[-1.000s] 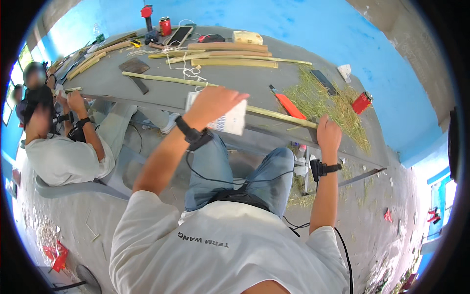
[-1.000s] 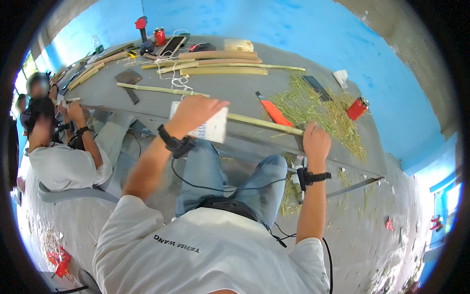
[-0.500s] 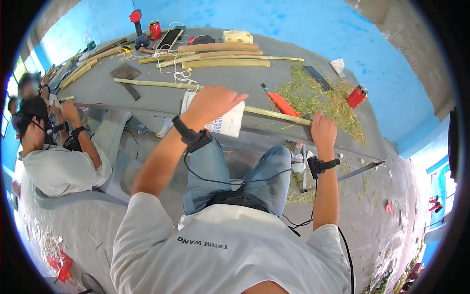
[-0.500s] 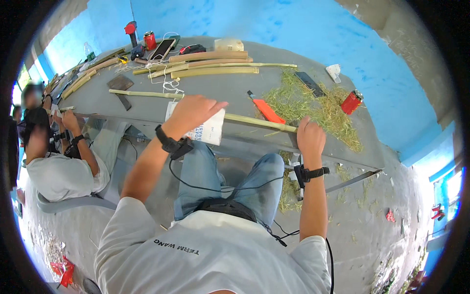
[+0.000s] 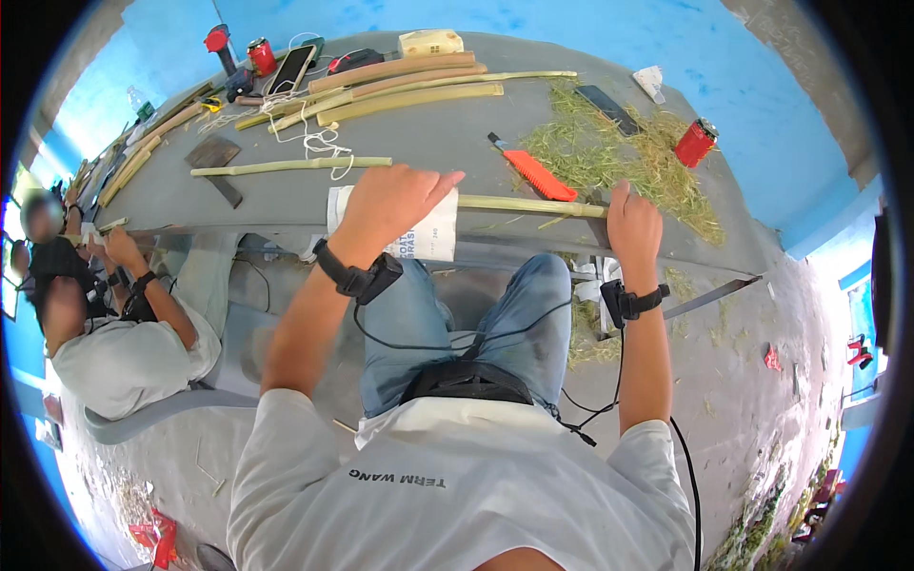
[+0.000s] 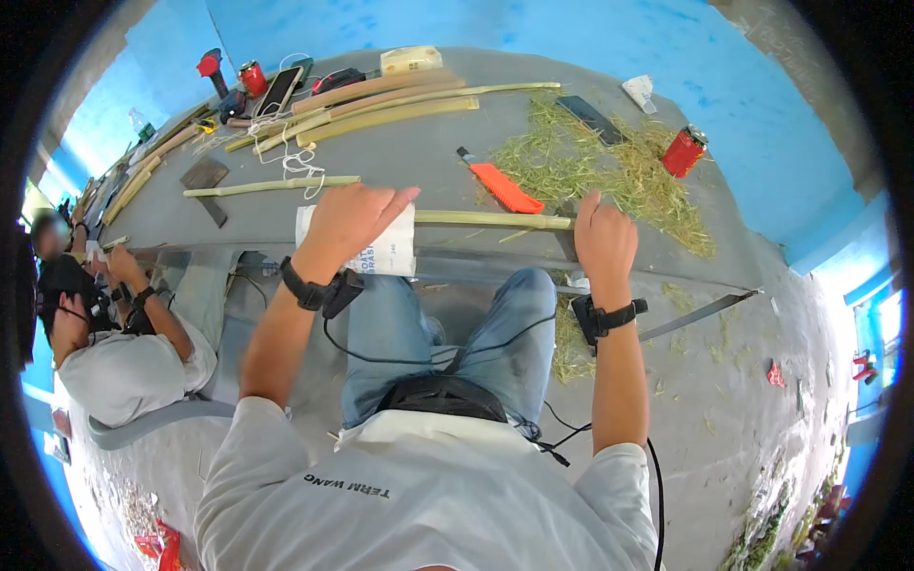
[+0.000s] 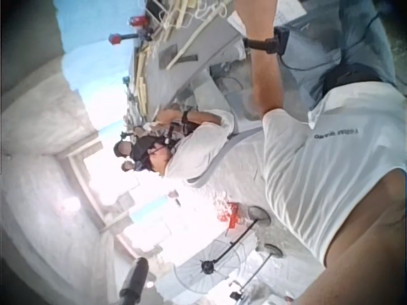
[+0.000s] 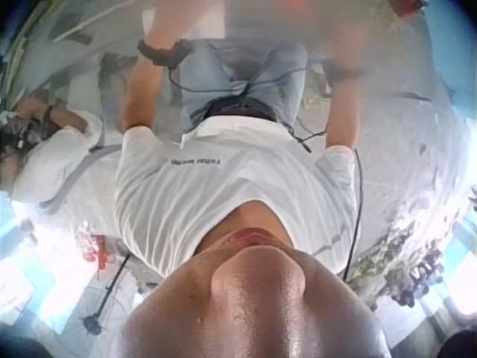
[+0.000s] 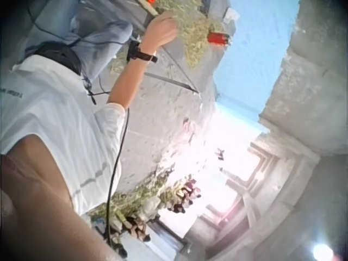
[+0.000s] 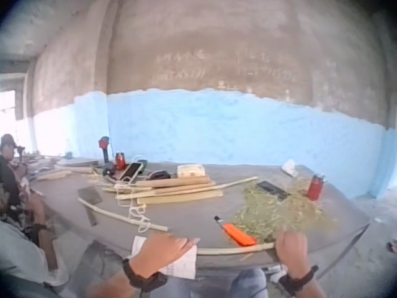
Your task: Sand the surface of a bamboo strip with sandpaper.
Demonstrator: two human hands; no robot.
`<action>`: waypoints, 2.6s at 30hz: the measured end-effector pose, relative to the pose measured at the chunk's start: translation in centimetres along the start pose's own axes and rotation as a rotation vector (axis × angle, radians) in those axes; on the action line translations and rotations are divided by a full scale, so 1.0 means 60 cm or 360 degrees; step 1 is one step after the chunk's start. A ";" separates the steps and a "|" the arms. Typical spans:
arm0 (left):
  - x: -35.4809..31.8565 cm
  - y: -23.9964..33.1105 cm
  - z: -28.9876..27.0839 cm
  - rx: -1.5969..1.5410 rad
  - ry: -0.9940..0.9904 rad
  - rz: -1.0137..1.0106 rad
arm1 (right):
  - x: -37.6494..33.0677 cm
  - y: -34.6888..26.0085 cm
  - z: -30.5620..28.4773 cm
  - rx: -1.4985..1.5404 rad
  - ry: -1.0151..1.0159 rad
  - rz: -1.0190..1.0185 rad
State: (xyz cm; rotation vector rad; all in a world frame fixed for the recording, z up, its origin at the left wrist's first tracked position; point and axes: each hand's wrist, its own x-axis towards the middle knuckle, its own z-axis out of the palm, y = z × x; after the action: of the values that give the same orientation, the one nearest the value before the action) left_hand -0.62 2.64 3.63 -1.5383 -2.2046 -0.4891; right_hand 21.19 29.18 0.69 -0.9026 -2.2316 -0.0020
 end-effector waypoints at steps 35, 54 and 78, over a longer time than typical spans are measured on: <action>-0.025 -0.077 -0.030 -0.0142 -0.0117 -0.0508 | 0.004 -0.013 -0.018 -0.0060 -0.0147 -0.0017; -0.031 -0.072 -0.042 -0.0150 0.0078 -0.0580 | 0.002 -0.001 -0.017 -0.0051 -0.0116 0.0033; -0.004 -0.002 -0.014 -0.0344 -0.0162 -0.0697 | 0.000 0.023 -0.017 -0.0071 -0.0285 0.0203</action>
State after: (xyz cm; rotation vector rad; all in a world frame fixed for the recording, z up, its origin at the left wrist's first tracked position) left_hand -0.55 1.98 4.24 -1.1907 -2.6528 -0.8194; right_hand 22.65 29.95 1.12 -1.1062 -2.3413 0.0919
